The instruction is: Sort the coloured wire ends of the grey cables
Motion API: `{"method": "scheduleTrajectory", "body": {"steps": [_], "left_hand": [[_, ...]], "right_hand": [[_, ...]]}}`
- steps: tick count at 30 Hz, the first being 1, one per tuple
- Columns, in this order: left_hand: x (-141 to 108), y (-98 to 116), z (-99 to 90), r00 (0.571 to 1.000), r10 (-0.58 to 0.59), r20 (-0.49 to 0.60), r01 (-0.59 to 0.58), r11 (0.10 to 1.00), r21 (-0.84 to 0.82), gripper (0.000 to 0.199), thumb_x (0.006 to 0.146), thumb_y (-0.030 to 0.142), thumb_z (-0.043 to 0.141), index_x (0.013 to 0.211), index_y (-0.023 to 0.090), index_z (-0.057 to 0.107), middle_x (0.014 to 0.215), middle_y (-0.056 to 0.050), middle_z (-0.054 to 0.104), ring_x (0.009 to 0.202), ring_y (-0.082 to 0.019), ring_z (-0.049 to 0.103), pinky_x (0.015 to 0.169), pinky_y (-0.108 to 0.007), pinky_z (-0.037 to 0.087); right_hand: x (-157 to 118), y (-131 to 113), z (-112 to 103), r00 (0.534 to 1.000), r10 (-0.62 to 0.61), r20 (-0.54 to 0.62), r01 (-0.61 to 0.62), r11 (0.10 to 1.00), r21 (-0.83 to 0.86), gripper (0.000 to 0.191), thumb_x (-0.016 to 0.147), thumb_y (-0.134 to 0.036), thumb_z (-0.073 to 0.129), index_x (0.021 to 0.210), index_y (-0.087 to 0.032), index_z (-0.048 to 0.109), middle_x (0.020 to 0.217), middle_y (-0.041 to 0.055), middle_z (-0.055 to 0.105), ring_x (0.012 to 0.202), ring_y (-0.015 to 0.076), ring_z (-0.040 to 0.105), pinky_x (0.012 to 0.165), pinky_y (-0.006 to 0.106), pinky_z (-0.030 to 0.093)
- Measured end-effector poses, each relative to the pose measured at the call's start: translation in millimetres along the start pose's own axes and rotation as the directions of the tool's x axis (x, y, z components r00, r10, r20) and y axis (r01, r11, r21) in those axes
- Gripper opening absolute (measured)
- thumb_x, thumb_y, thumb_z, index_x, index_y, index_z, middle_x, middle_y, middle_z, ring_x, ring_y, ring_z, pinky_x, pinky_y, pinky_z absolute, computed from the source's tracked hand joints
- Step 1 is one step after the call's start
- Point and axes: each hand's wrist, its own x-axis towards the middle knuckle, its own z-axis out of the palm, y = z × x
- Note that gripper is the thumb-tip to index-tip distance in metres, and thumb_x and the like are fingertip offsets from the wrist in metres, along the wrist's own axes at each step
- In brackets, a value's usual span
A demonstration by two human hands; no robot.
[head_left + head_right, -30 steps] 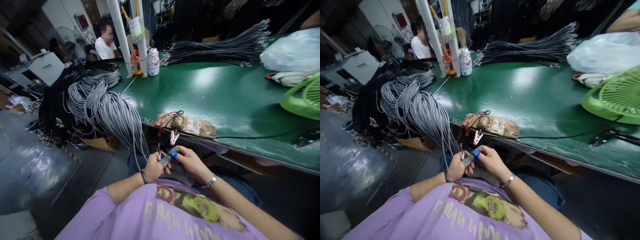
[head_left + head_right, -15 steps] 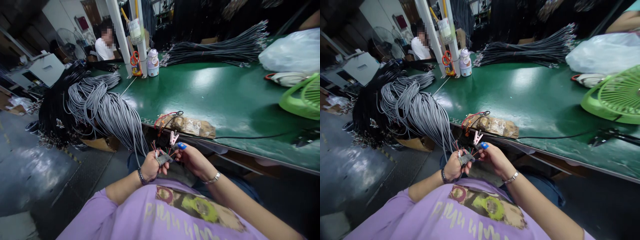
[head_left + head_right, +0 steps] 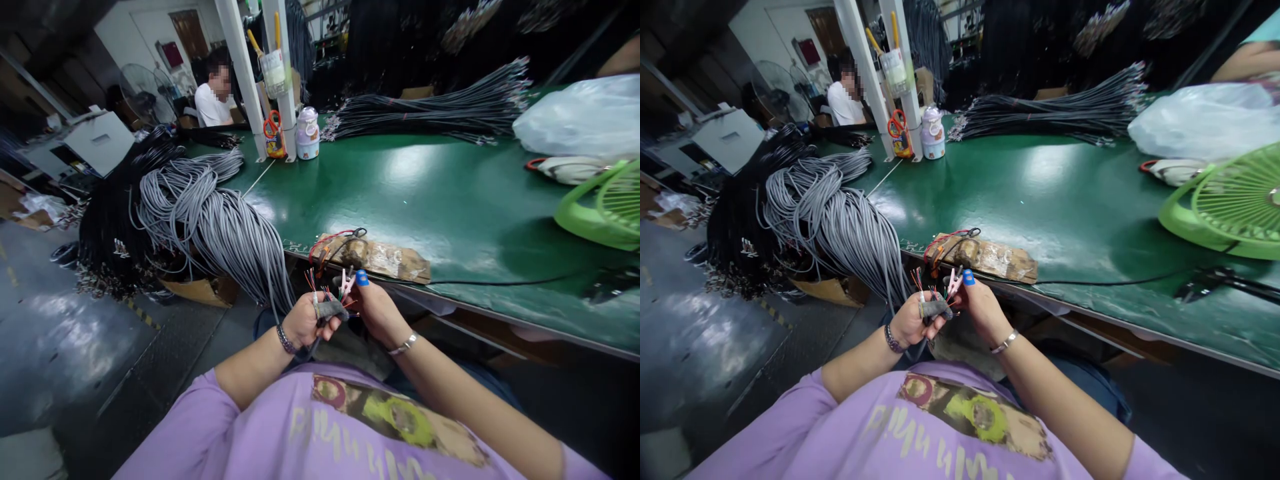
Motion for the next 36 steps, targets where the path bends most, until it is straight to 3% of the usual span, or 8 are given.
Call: {"method": "scheduleTrajectory", "body": {"steps": [4, 7, 16, 23, 27, 31, 36], "left_hand": [[5, -2, -1.2, 0.999, -0.017, 0.039, 0.018, 1.0, -0.02, 0.044, 0.059, 0.049, 0.077, 0.074, 0.013, 0.056, 0.047, 0.002, 0.056, 0.028, -0.008, 0.044, 0.027, -0.018, 0.021], [7, -4, -1.9, 0.998, -0.026, 0.05, 0.027, 1.0, -0.013, 0.044, 0.06, 0.049, 0.077, 0.074, 0.013, 0.056, 0.047, 0.002, 0.056, 0.028, -0.008, 0.044, 0.027, -0.017, 0.022], [10, -9, -3.3, 0.997, -0.063, 0.036, 0.063, 0.998, 0.015, 0.044, 0.059, 0.049, 0.077, 0.072, 0.013, 0.057, 0.047, 0.002, 0.056, 0.029, -0.007, 0.044, 0.027, -0.017, 0.024], [5, -10, -3.8, 0.999, -0.042, 0.002, 0.042, 0.999, 0.034, 0.047, 0.059, 0.053, 0.076, 0.074, 0.013, 0.056, 0.049, 0.002, 0.057, 0.029, -0.007, 0.045, 0.028, -0.017, 0.025], [-5, -11, 3.5, 0.998, -0.015, -0.057, 0.017, 0.999, 0.039, 0.048, 0.058, 0.055, 0.076, 0.073, 0.014, 0.054, 0.049, 0.002, 0.057, 0.029, -0.008, 0.046, 0.028, -0.017, 0.027], [-12, -13, 13.4, 0.989, 0.083, -0.124, -0.078, 0.996, 0.047, 0.047, 0.061, 0.056, 0.073, 0.07, 0.014, 0.054, 0.049, 0.002, 0.057, 0.03, -0.007, 0.046, 0.027, -0.017, 0.024], [-9, -13, 19.7, 0.982, 0.092, -0.164, -0.094, 0.996, 0.0, 0.045, 0.061, 0.053, 0.074, 0.071, 0.015, 0.052, 0.049, 0.003, 0.056, 0.03, -0.007, 0.046, 0.027, -0.017, 0.021]], "right_hand": [[6, -1, 3, 0.979, 0.166, 0.121, -0.194, 0.94, 0.281, 0.054, 0.065, -0.071, 0.066, 0.071, -0.018, 0.06, 0.063, 0.0016, 0.057, 0.057, 0.0135, 0.051, 0.057, 0.028, 0.044], [8, -2, 4, 0.974, 0.192, 0.119, -0.222, 0.906, 0.359, 0.051, 0.063, -0.067, 0.071, 0.069, -0.018, 0.059, 0.061, 0.0004, 0.057, 0.054, 0.0124, 0.05, 0.055, 0.027, 0.043], [9, 0, 10, 0.987, 0.161, 0.019, -0.157, 0.921, 0.356, 0.052, 0.059, -0.066, 0.074, 0.064, -0.018, 0.054, 0.056, -0.0003, 0.054, 0.053, 0.0129, 0.048, 0.057, 0.029, 0.042], [3, -5, 6, 0.972, 0.206, 0.117, -0.233, 0.915, 0.33, 0.052, 0.072, -0.073, 0.056, 0.076, -0.021, 0.057, 0.069, 0.0027, 0.059, 0.059, 0.0156, 0.053, 0.056, 0.029, 0.044], [1, -6, 1, 0.957, 0.24, 0.163, -0.285, 0.881, 0.377, 0.044, 0.073, -0.064, 0.062, 0.08, -0.021, 0.06, 0.075, 0.003, 0.062, 0.058, 0.0136, 0.052, 0.055, 0.026, 0.043], [0, -5, 0, 0.961, 0.241, 0.134, -0.273, 0.894, 0.354, 0.034, 0.069, -0.05, 0.072, 0.08, -0.019, 0.063, 0.078, 0.0036, 0.065, 0.06, 0.0132, 0.053, 0.057, 0.026, 0.045], [1, -5, 2, 0.973, 0.216, 0.082, -0.231, 0.91, 0.345, 0.04, 0.068, -0.058, 0.07, 0.081, -0.021, 0.061, 0.076, 0.0035, 0.065, 0.058, 0.0137, 0.053, 0.054, 0.027, 0.046]]}}
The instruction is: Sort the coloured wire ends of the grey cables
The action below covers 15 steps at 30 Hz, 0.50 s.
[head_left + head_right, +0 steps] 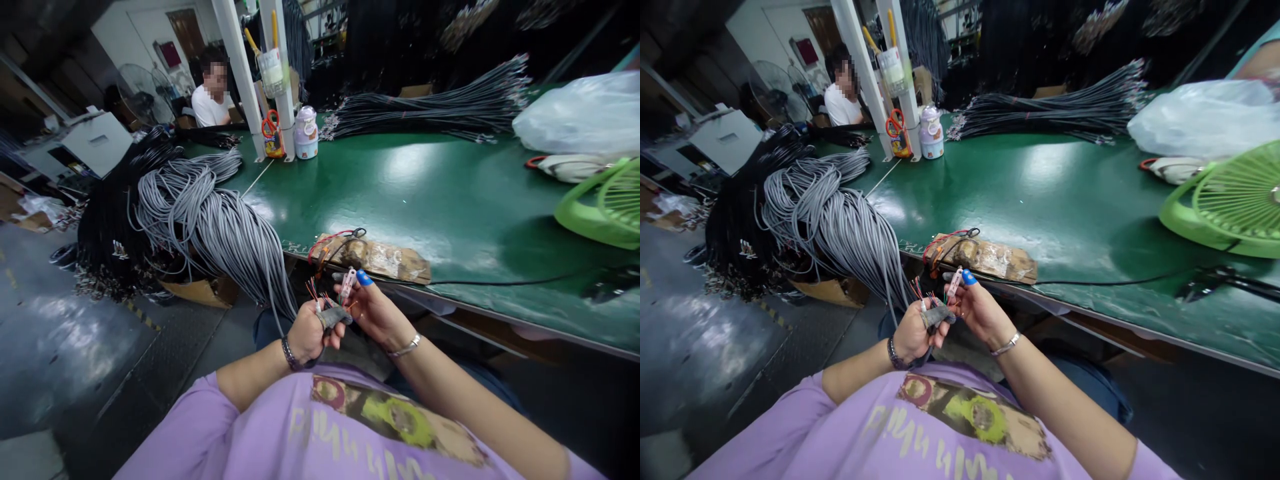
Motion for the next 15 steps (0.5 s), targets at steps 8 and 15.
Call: {"method": "scheduleTrajectory", "body": {"steps": [8, 15], "left_hand": [[3.9, 1.1, 4.6, 0.999, -0.047, 0.017, 0.048, 0.995, -0.086, 0.042, 0.062, 0.049, 0.075, 0.076, 0.014, 0.055, 0.049, 0.002, 0.056, 0.03, -0.007, 0.046, 0.028, -0.017, 0.021], [5.9, 0.7, 5.6, 0.998, -0.063, -0.004, 0.062, 0.99, -0.127, 0.042, 0.061, 0.048, 0.076, 0.074, 0.014, 0.054, 0.048, 0.003, 0.055, 0.03, -0.007, 0.044, 0.028, -0.017, 0.023]], "right_hand": [[-1.4, -1.2, 0.3, 1.0, -0.005, -0.005, 0.005, 0.999, 0.044, 0.037, 0.069, -0.054, 0.073, 0.072, -0.019, 0.061, 0.065, -0.0002, 0.059, 0.056, 0.0122, 0.049, 0.054, 0.026, 0.043], [2.0, 2.6, -2.9, 1.0, -0.016, 0.01, 0.016, 0.997, 0.082, 0.035, 0.071, -0.052, 0.073, 0.072, -0.019, 0.063, 0.063, 0.0004, 0.06, 0.057, 0.0139, 0.051, 0.057, 0.028, 0.043]]}}
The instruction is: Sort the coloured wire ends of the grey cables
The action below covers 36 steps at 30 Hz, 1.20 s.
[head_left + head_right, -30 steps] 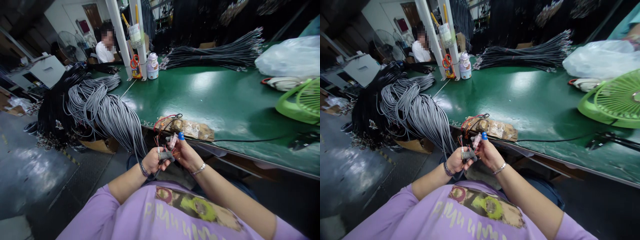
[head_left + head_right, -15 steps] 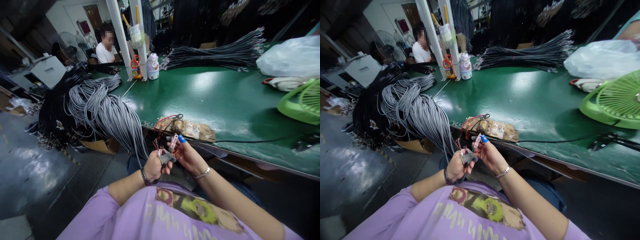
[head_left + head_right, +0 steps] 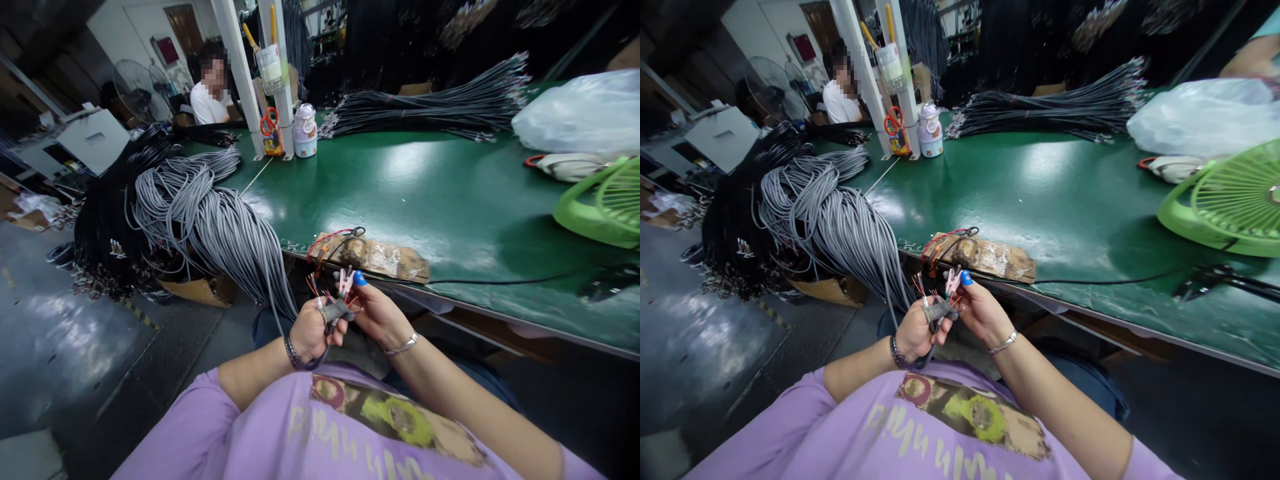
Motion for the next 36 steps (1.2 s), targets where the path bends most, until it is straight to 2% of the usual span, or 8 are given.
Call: {"method": "scheduleTrajectory", "body": {"steps": [9, 13, 21, 26, 31, 36], "left_hand": [[0, -1, 1.1, 0.999, -0.04, -0.008, 0.04, 0.999, 0.01, 0.044, 0.057, 0.049, 0.077, 0.072, 0.014, 0.054, 0.047, 0.002, 0.055, 0.029, -0.008, 0.046, 0.027, -0.017, 0.022], [-1, -2, 1.6, 0.999, -0.035, -0.012, 0.035, 0.999, 0.007, 0.043, 0.058, 0.048, 0.076, 0.072, 0.014, 0.054, 0.047, 0.002, 0.056, 0.03, -0.008, 0.046, 0.027, -0.016, 0.022], [-1, -9, -2.7, 0.995, 0.093, -0.039, -0.088, 0.99, 0.107, 0.042, 0.062, 0.048, 0.074, 0.072, 0.015, 0.052, 0.049, 0.003, 0.057, 0.031, -0.007, 0.048, 0.028, -0.015, 0.023], [2, -15, -7.1, 0.983, 0.182, -0.026, -0.174, 0.966, 0.191, 0.041, 0.067, 0.05, 0.072, 0.072, 0.015, 0.052, 0.053, 0.002, 0.059, 0.033, -0.007, 0.051, 0.029, -0.015, 0.023], [1, -14, -7.3, 0.981, 0.193, -0.011, -0.187, 0.961, 0.206, 0.041, 0.068, 0.051, 0.071, 0.074, 0.014, 0.054, 0.053, 0.003, 0.058, 0.033, -0.007, 0.051, 0.029, -0.016, 0.022], [-3, -12, -7.1, 0.982, 0.187, 0.013, -0.186, 0.959, 0.216, 0.041, 0.07, 0.052, 0.07, 0.072, 0.014, 0.055, 0.053, 0.002, 0.059, 0.033, -0.007, 0.051, 0.029, -0.016, 0.023]], "right_hand": [[3, 4, 0, 1.0, -0.019, 0.001, 0.019, 0.994, 0.107, 0.031, 0.067, -0.046, 0.079, 0.082, -0.02, 0.069, 0.072, 0.0003, 0.066, 0.062, 0.0143, 0.056, 0.059, 0.026, 0.047], [2, 5, -1, 1.0, 0.0, 0.008, -0.001, 0.991, 0.13, 0.032, 0.069, -0.046, 0.078, 0.078, -0.018, 0.068, 0.066, -0.001, 0.064, 0.059, 0.011, 0.056, 0.057, 0.023, 0.048], [1, 3, -3, 0.997, 0.059, 0.054, -0.066, 0.986, 0.152, 0.031, 0.075, -0.048, 0.072, 0.075, -0.018, 0.066, 0.065, 0.0001, 0.064, 0.056, 0.0119, 0.056, 0.053, 0.024, 0.048], [2, 2, -3, 0.997, 0.057, 0.054, -0.063, 0.989, 0.135, 0.032, 0.073, -0.049, 0.074, 0.073, -0.018, 0.066, 0.063, -0.0015, 0.061, 0.055, 0.0095, 0.054, 0.054, 0.022, 0.048], [0, 1, -1, 0.997, 0.04, 0.059, -0.048, 0.989, 0.143, 0.032, 0.076, -0.052, 0.07, 0.078, -0.02, 0.065, 0.069, -0.0012, 0.064, 0.058, 0.0097, 0.055, 0.055, 0.022, 0.048], [-2, -1, -1, 0.99, 0.091, 0.105, -0.103, 0.987, 0.123, 0.035, 0.079, -0.055, 0.065, 0.085, -0.02, 0.066, 0.072, 0.0004, 0.065, 0.06, 0.0116, 0.056, 0.055, 0.024, 0.048]]}}
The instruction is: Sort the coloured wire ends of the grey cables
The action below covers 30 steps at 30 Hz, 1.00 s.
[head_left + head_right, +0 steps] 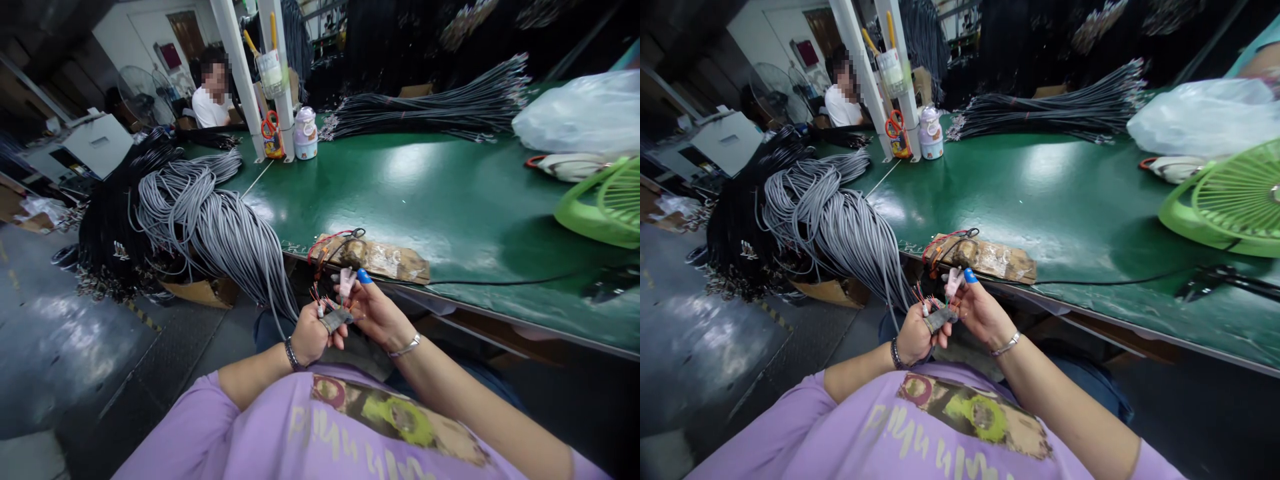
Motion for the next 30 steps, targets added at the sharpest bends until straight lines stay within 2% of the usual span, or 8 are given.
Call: {"method": "scheduleTrajectory", "body": {"steps": [7, 10, 15, 18, 24, 30], "left_hand": [[-4, -1, -0.7, 1.0, 0.004, -0.017, -0.005, 0.999, -0.034, 0.04, 0.07, 0.051, 0.07, 0.074, 0.014, 0.055, 0.053, 0.003, 0.059, 0.033, -0.007, 0.05, 0.029, -0.016, 0.025], [-3, -4, -2.3, 0.999, -0.006, -0.035, 0.005, 0.999, -0.037, 0.039, 0.071, 0.05, 0.07, 0.079, 0.014, 0.056, 0.053, 0.003, 0.059, 0.033, -0.007, 0.05, 0.029, -0.015, 0.024], [-3, -9, -6.4, 0.998, 0.004, -0.063, -0.005, 1.0, -0.012, 0.04, 0.071, 0.052, 0.069, 0.072, 0.015, 0.051, 0.052, 0.003, 0.058, 0.033, -0.006, 0.05, 0.03, -0.016, 0.024], [-4, -10, -7.4, 0.998, 0.001, -0.066, 0.001, 1.0, 0.017, 0.042, 0.07, 0.054, 0.069, 0.071, 0.016, 0.049, 0.053, 0.003, 0.058, 0.033, -0.006, 0.05, 0.03, -0.016, 0.025], [-4, -12, -8.4, 0.993, -0.008, -0.116, 0.008, 1.0, -0.001, 0.044, 0.069, 0.056, 0.069, 0.074, 0.017, 0.047, 0.053, 0.004, 0.058, 0.034, -0.007, 0.05, 0.03, -0.015, 0.026], [-4, -12, -6.5, 0.986, 0.003, -0.167, -0.008, 1.0, -0.026, 0.044, 0.068, 0.055, 0.07, 0.075, 0.018, 0.047, 0.053, 0.005, 0.058, 0.034, -0.007, 0.051, 0.029, -0.015, 0.024]], "right_hand": [[-4, -5, -2, 0.999, 0.004, 0.031, -0.002, 0.997, -0.081, 0.035, 0.076, -0.055, 0.068, 0.083, -0.02, 0.065, 0.077, 0.0008, 0.066, 0.063, 0.011, 0.056, 0.057, 0.023, 0.046], [-12, -6, -1, 0.993, 0.04, 0.109, -0.015, 0.975, -0.222, 0.04, 0.072, -0.056, 0.07, 0.081, -0.018, 0.064, 0.074, 0.002, 0.064, 0.061, 0.0119, 0.055, 0.058, 0.025, 0.044], [-26, -2, 0, 0.982, 0.036, 0.187, 0.052, 0.894, -0.446, 0.031, 0.072, -0.041, 0.075, 0.081, -0.017, 0.058, 0.068, 0.0016, 0.063, 0.061, 0.015, 0.059, 0.06, 0.028, 0.04], [-27, 1, 1, 0.989, -0.019, 0.149, 0.094, 0.849, -0.519, 0.031, 0.071, -0.041, 0.075, 0.082, -0.016, 0.059, 0.064, 0.0014, 0.063, 0.06, 0.0143, 0.056, 0.06, 0.028, 0.038], [-25, 4, 2, 0.987, -0.159, 0.021, 0.141, 0.797, -0.587, 0.036, 0.06, -0.044, 0.082, 0.073, -0.016, 0.064, 0.067, 0.0005, 0.061, 0.059, 0.0112, 0.048, 0.059, 0.026, 0.036], [-25, 8, 0, 0.979, -0.202, -0.011, 0.16, 0.807, -0.568, 0.032, 0.06, -0.04, 0.083, 0.07, -0.015, 0.066, 0.063, -0.0002, 0.059, 0.057, 0.0099, 0.045, 0.054, 0.024, 0.034]]}}
